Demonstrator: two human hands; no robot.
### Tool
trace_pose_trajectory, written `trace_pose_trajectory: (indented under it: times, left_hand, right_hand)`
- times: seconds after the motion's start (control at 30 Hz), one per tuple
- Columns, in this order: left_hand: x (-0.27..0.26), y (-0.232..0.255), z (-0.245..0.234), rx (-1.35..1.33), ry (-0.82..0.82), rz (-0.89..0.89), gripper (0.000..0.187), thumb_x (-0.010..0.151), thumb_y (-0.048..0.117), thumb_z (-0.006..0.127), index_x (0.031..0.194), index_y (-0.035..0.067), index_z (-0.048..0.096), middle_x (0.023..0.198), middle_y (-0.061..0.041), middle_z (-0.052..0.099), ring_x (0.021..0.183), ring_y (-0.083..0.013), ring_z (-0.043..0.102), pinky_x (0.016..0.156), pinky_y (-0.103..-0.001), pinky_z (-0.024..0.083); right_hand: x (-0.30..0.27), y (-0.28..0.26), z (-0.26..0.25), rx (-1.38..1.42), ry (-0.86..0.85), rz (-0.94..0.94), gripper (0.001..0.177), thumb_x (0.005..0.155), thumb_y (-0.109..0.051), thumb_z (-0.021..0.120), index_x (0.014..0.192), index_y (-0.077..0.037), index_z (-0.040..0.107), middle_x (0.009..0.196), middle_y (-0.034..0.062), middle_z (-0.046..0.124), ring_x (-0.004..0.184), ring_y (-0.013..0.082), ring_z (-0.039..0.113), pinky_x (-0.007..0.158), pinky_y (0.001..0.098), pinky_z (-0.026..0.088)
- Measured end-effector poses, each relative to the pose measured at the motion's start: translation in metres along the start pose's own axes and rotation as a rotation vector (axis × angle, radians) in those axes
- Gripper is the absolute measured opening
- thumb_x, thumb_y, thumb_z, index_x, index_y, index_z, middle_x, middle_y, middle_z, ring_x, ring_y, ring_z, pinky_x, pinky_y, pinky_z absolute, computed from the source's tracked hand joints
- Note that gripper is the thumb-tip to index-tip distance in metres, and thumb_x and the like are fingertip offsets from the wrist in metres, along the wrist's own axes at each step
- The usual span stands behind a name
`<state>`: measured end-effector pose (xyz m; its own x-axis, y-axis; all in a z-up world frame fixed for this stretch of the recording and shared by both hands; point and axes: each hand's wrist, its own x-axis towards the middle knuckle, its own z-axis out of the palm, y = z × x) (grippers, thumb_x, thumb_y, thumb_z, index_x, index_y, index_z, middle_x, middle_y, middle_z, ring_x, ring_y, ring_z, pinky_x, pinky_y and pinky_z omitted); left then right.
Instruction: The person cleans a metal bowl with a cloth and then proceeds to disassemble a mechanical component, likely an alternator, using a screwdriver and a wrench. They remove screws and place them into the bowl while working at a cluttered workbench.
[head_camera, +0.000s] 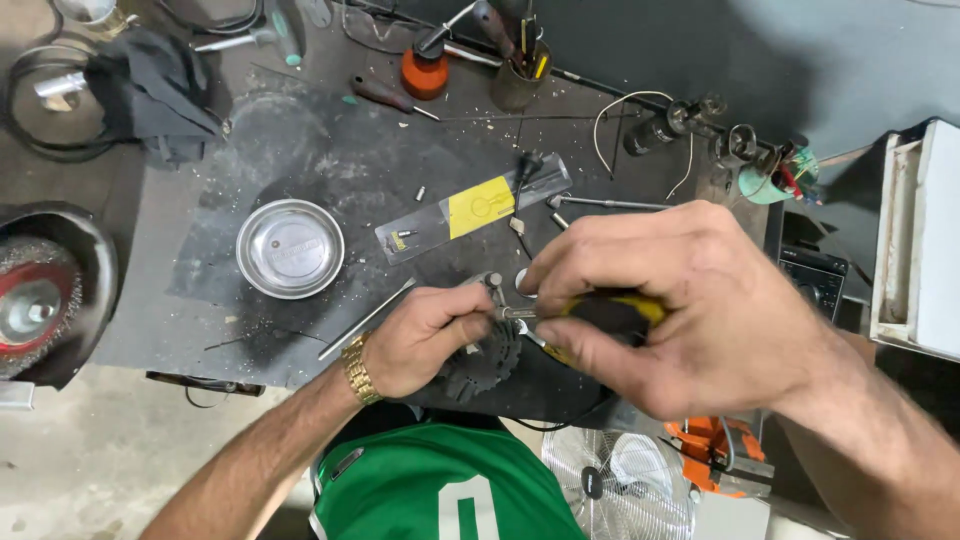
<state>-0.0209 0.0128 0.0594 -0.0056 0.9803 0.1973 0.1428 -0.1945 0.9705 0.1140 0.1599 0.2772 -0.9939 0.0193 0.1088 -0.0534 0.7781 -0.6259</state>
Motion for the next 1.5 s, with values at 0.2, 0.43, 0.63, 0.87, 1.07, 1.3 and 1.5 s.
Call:
trace_pose_trajectory:
  times: [0.2,0.43,0.63,0.87,1.07,1.3,1.5]
  left_hand:
    - [0.013,-0.036,0.001,0.086,0.097,0.146,0.025,0.108,0.022,0.047,0.109,0.005,0.065,0.101,-0.008,0.067,0.093,-0.0221,0.067,0.083,-0.033,0.052]
    - [0.004,-0.043,0.001,0.153,0.14,0.124,0.024,0.108,0.02,0.05,0.089,0.006,0.057,0.081,-0.002,0.052,0.072,-0.0168,0.052,0.067,-0.032,0.045]
    - [0.001,-0.048,0.006,0.125,0.144,0.107,0.016,0.105,0.012,0.056,0.091,0.006,0.059,0.082,-0.003,0.054,0.073,-0.0152,0.054,0.067,-0.029,0.048]
    - [-0.003,-0.052,0.004,0.244,0.098,0.077,0.024,0.106,0.02,0.049,0.115,0.007,0.068,0.102,-0.006,0.067,0.091,-0.0241,0.066,0.083,-0.037,0.051]
    - [-0.019,-0.011,0.025,0.394,0.184,-0.032,0.048,0.092,0.028,0.055,0.133,0.003,0.055,0.13,-0.015,0.063,0.117,-0.0332,0.059,0.099,-0.047,0.046]
    - [-0.022,-0.041,0.064,0.75,0.551,-0.203,0.038,0.092,0.051,0.061,0.106,0.017,0.068,0.104,0.001,0.074,0.095,-0.0249,0.067,0.073,-0.043,0.05]
    - [-0.025,-0.054,0.061,0.768,0.551,-0.21,0.035,0.085,0.047,0.071,0.095,0.014,0.06,0.086,-0.006,0.066,0.084,-0.0322,0.065,0.063,-0.049,0.049]
  right_hand:
    - [0.002,0.025,0.053,-0.133,0.16,0.159,0.022,0.091,-0.029,0.079,0.089,-0.012,0.066,0.081,-0.0008,0.071,0.069,0.0137,0.066,0.065,0.0292,0.051]
    - [-0.002,0.034,0.061,-0.137,0.214,0.221,0.016,0.091,-0.023,0.078,0.091,-0.01,0.068,0.085,0.0009,0.073,0.07,0.0123,0.067,0.047,0.0247,0.055]
    - [-0.005,0.033,0.065,-0.13,0.212,0.192,0.016,0.09,-0.023,0.079,0.088,-0.011,0.068,0.08,0.001,0.072,0.066,0.0128,0.066,0.053,0.0264,0.051]
    - [-0.009,0.042,0.072,-0.104,0.175,0.135,0.02,0.093,-0.028,0.076,0.091,-0.01,0.068,0.078,0.0009,0.069,0.066,0.0154,0.064,0.062,0.029,0.052]
    - [-0.011,0.041,0.083,-0.047,0.143,0.182,0.021,0.098,-0.027,0.068,0.094,-0.007,0.067,0.078,0.004,0.073,0.065,0.0187,0.07,0.063,0.0318,0.054]
    - [-0.009,0.039,0.084,0.047,0.104,0.172,0.021,0.098,-0.028,0.065,0.094,-0.007,0.067,0.082,0.0045,0.073,0.068,0.0187,0.07,0.064,0.0311,0.054]
    - [-0.008,0.032,0.103,-0.046,0.261,0.321,0.02,0.095,-0.026,0.071,0.088,-0.008,0.069,0.076,0.0042,0.074,0.061,0.0144,0.069,0.057,0.0312,0.051]
